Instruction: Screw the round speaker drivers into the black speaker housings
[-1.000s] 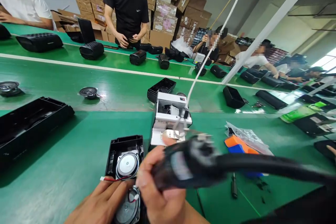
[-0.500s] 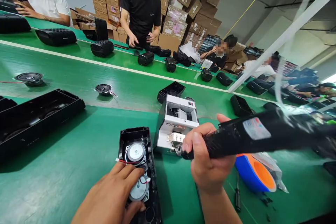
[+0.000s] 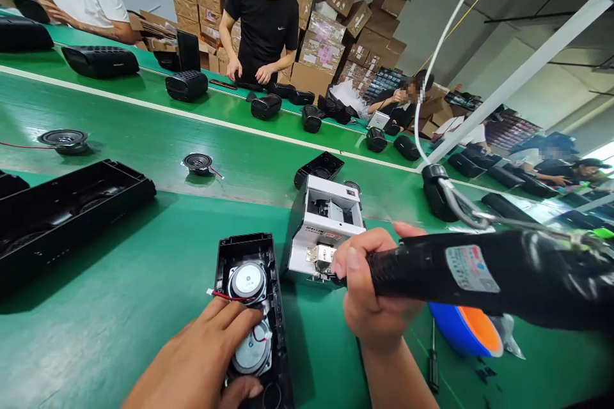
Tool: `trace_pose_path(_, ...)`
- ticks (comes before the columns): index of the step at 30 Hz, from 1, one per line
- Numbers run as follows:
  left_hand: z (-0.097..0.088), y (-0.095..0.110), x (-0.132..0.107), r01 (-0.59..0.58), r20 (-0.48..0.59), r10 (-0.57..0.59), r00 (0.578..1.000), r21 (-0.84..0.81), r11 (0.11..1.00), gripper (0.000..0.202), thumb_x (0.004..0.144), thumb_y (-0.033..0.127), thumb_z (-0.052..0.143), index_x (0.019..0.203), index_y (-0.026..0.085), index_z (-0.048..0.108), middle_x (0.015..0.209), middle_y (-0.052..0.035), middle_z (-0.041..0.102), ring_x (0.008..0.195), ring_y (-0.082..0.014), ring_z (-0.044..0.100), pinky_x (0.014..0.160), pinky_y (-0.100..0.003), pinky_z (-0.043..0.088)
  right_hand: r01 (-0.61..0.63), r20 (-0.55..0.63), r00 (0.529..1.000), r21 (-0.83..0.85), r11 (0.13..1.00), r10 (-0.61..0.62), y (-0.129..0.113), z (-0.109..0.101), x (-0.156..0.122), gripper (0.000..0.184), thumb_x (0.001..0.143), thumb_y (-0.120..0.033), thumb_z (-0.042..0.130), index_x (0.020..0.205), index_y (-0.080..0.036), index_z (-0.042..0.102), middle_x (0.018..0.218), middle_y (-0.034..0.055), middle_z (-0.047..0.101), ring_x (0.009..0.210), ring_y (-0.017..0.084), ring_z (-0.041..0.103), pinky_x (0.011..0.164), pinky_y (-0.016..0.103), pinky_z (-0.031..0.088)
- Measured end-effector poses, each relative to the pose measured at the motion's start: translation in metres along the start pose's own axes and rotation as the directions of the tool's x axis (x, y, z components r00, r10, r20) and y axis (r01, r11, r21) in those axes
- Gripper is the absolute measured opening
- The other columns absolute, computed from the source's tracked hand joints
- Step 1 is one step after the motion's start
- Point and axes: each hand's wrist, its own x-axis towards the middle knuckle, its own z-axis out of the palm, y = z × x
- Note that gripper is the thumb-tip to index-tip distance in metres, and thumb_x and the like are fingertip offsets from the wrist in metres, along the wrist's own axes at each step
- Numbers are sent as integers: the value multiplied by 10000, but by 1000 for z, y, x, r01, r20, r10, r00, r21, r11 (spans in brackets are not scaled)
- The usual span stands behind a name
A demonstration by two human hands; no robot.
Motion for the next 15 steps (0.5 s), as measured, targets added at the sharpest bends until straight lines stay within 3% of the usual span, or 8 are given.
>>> trace_pose_path(3,0,-8,-1,-71,-10,70,997,-16,997,605,846,187,702,1418,370,775,1470,-53,809,1375,-391,758,1108,-533,682,-104,-13,994,-14,994,104,-4,2,2,495,1027,-93,720,1437,-301,534,810,-105,640,570,122,603,568,273,553)
trace_pose_path(7,-2,-7,0,-93,7,93,996,-14,996,600,869,141,650,1421,347,763,1483,-72,803,1391,-391,754,1163,-583,655,-299,-19,954,43,953,300,-26,5,-2,460,1062,-195,754,1457,-283,535,749,-110,620,513,125,585,489,248,542)
trace_pose_path(11,-10,4,-1,-79,-3,79,997,-52,996,596,836,88,676,1375,324,773,1460,-69,809,1396,-367,741,1144,-516,663,-256,-100,956,173,951,275,-61,-3,-12,507,1030,-142,771,1452,-357,589,702,-119,591,467,125,543,455,238,533)
trace_pose_path(13,-15,10,-1,-54,42,57,997,-71,996,575,829,67,694,1348,294,785,1471,-88,801,1410,-375,727,1129,-507,668,-269,16,962,200,942,272,-74,-12,-15,306,1065,-192,744,1312,-353,663,694,-101,579,426,125,493,429,259,519)
trace_pose_path(14,-18,12,0,-35,76,41,996,-77,996,562,831,56,701,1339,279,789,1482,-97,795,1428,-379,715,1138,-511,662,-292,131,954,201,935,270,-77,-17,-17,118,1099,-256,717,1187,-329,688,676,-89,567,405,124,469,417,270,508)
trace_pose_path(15,-21,15,1,-14,108,23,994,-77,997,559,834,43,708,1339,266,790,1496,-106,787,1449,-382,701,1160,-523,651,-315,258,930,198,928,261,-78,-21,-20,87,1133,-330,676,1051,-303,676,648,-79,551,386,126,452,405,278,494)
